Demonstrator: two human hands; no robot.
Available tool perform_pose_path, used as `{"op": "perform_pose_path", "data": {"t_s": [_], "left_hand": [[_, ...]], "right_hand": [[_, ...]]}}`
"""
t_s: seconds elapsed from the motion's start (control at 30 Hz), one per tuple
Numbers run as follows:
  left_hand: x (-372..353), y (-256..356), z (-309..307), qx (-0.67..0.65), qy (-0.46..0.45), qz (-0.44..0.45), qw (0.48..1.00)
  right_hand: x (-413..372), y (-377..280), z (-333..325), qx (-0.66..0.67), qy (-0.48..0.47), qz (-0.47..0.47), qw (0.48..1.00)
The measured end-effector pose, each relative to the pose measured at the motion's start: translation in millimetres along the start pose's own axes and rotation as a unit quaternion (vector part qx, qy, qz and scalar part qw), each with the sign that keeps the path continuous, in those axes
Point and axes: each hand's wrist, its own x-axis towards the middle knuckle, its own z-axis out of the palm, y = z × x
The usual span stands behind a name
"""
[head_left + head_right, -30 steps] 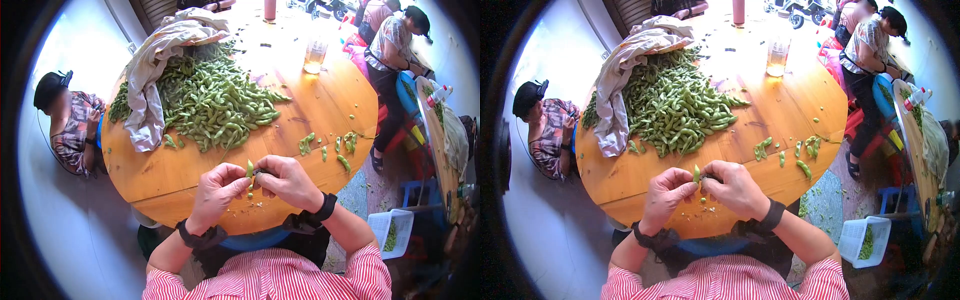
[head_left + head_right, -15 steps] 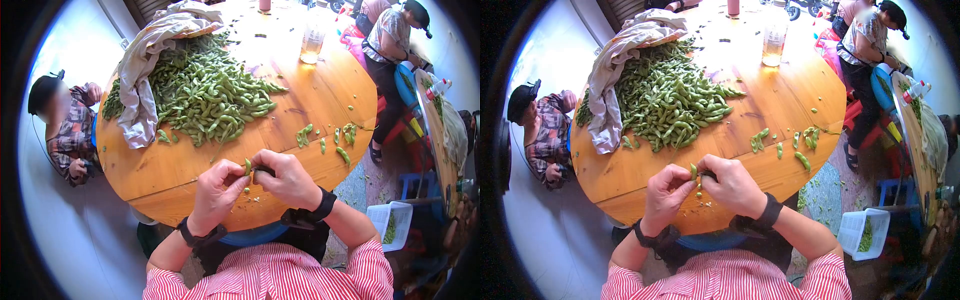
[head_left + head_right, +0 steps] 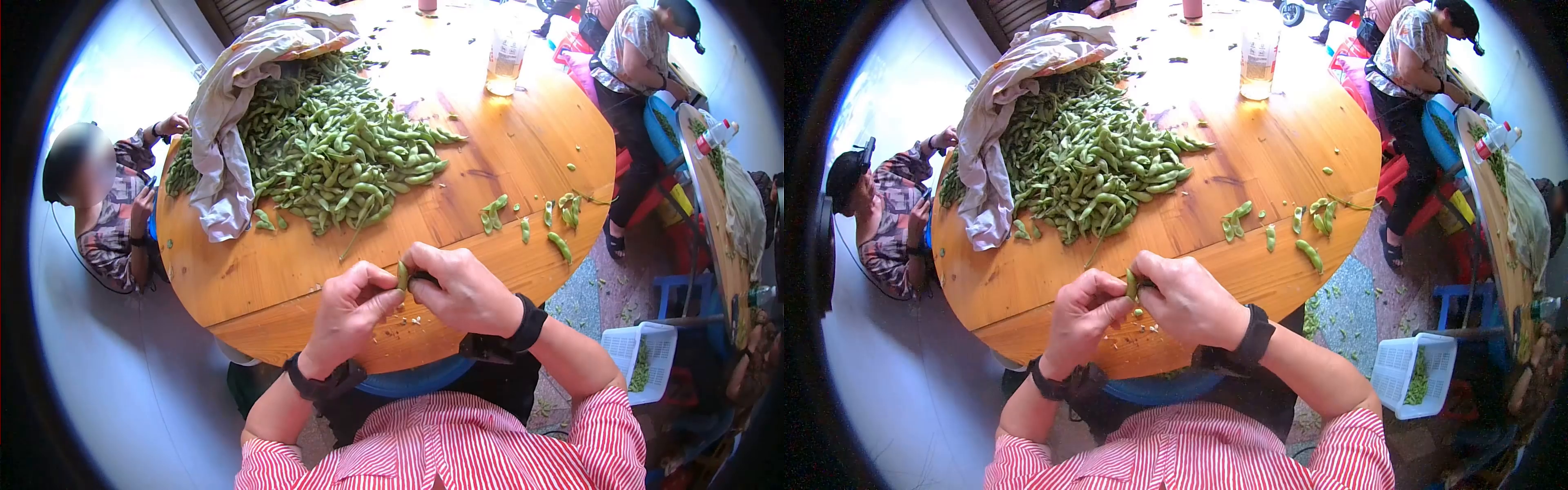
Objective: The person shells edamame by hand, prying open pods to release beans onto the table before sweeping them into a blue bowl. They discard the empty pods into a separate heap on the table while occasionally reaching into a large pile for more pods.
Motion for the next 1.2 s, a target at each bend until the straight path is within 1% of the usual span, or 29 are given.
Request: {"op": "perform_pose_path", "data": {"t_s": [0.03, 0.1, 0.13, 0.17, 0.2, 0.23, 0.3, 0.33, 0.37, 0.4, 0.43, 0.47, 0.53, 0.57, 0.63, 0.67, 0.73, 0.77, 0.8, 0.83, 0.87, 0.93, 0.97, 1.03, 1.07, 1.13, 1.17, 1.2], "left_hand": [[1, -1, -2, 0.001, -0.001, 0.000, 1.000], [2, -1, -5, -0.127, -0.046, -0.049, 0.990], [4, 0, -6, -0.127, -0.046, -0.050, 0.990], [5, 0, -7, -0.149, -0.053, -0.072, 0.985], [6, 0, -7, -0.170, -0.060, -0.093, 0.979], [6, 1, -5, -0.170, -0.060, -0.093, 0.979], [3, 5, 5, -0.048, -0.018, -0.043, 0.998], [1, 5, 7, -0.048, -0.016, -0.043, 0.998], [-1, 5, 9, 0.077, 0.003, 0.046, 0.996], [-2, 7, 11, 0.201, 0.021, 0.134, 0.970], [-3, 10, 11, 0.243, 0.028, 0.144, 0.959], [-2, 11, 10, 0.243, 0.029, 0.144, 0.959], [-2, 10, 10, 0.298, 0.043, 0.204, 0.932], [-2, 9, 10, 0.298, 0.043, 0.204, 0.932], [-2, 9, 10, 0.290, 0.047, 0.189, 0.937], [-2, 8, 9, 0.291, 0.047, 0.189, 0.937], [-3, 6, 7, 0.215, 0.030, 0.113, 0.970], [-3, 6, 7, 0.216, 0.030, 0.113, 0.969], [-2, 6, 7, 0.132, 0.020, 0.046, 0.990], [-2, 6, 7, 0.047, 0.009, -0.022, 0.999], [-1, 5, 6, 0.047, 0.009, -0.022, 0.999], [1, 2, 5, -0.026, -0.002, -0.038, 0.999], [1, 1, 5, -0.026, -0.003, -0.038, 0.999], [2, 0, 2, -0.090, -0.022, -0.064, 0.994], [3, 1, -1, -0.091, -0.021, -0.064, 0.994], [4, 2, -7, -0.177, -0.051, -0.133, 0.974], [5, 1, -10, -0.177, -0.051, -0.133, 0.974], [6, -1, -12, -0.211, -0.071, -0.153, 0.963]], "right_hand": [[0, 1, -1, 0.011, -0.007, 0.002, 1.000], [0, 3, 0, 0.019, -0.014, 0.019, 1.000], [0, 3, 0, 0.027, -0.021, 0.035, 0.999], [1, 5, 0, 0.028, -0.021, 0.036, 0.999], [1, 6, -1, 0.091, -0.046, 0.098, 0.990], [2, 7, -3, 0.153, -0.070, 0.158, 0.973], [2, 6, -6, 0.171, -0.074, 0.176, 0.967], [2, 4, -7, 0.189, -0.079, 0.194, 0.960], [2, 4, -8, 0.189, -0.080, 0.194, 0.959], [3, 3, -8, 0.187, -0.081, 0.187, 0.961], [3, 3, -8, 0.184, -0.083, 0.181, 0.963], [3, 3, -7, 0.185, -0.084, 0.180, 0.962], [4, 2, -5, 0.153, -0.066, 0.175, 0.970], [5, 3, -4, 0.153, -0.066, 0.175, 0.970], [7, 7, -1, 0.092, -0.042, 0.133, 0.986], [7, 6, 0, 0.092, -0.042, 0.132, 0.986], [7, 5, 2, 0.088, -0.036, 0.146, 0.985], [8, 6, 2, 0.088, -0.036, 0.145, 0.985], [8, 8, 2, 0.076, -0.036, 0.138, 0.987], [8, 9, 3, 0.064, -0.036, 0.132, 0.989], [8, 9, 2, 0.064, -0.036, 0.132, 0.989], [9, 8, 1, 0.064, -0.029, 0.133, 0.989], [9, 8, 1, 0.063, -0.029, 0.133, 0.989], [9, 11, 0, 0.069, -0.037, 0.136, 0.988], [9, 13, -1, 0.069, -0.038, 0.136, 0.988], [11, 18, -5, 0.102, -0.071, 0.127, 0.984], [12, 17, -7, 0.102, -0.071, 0.126, 0.984], [13, 15, -10, 0.112, -0.095, 0.143, 0.979]]}}
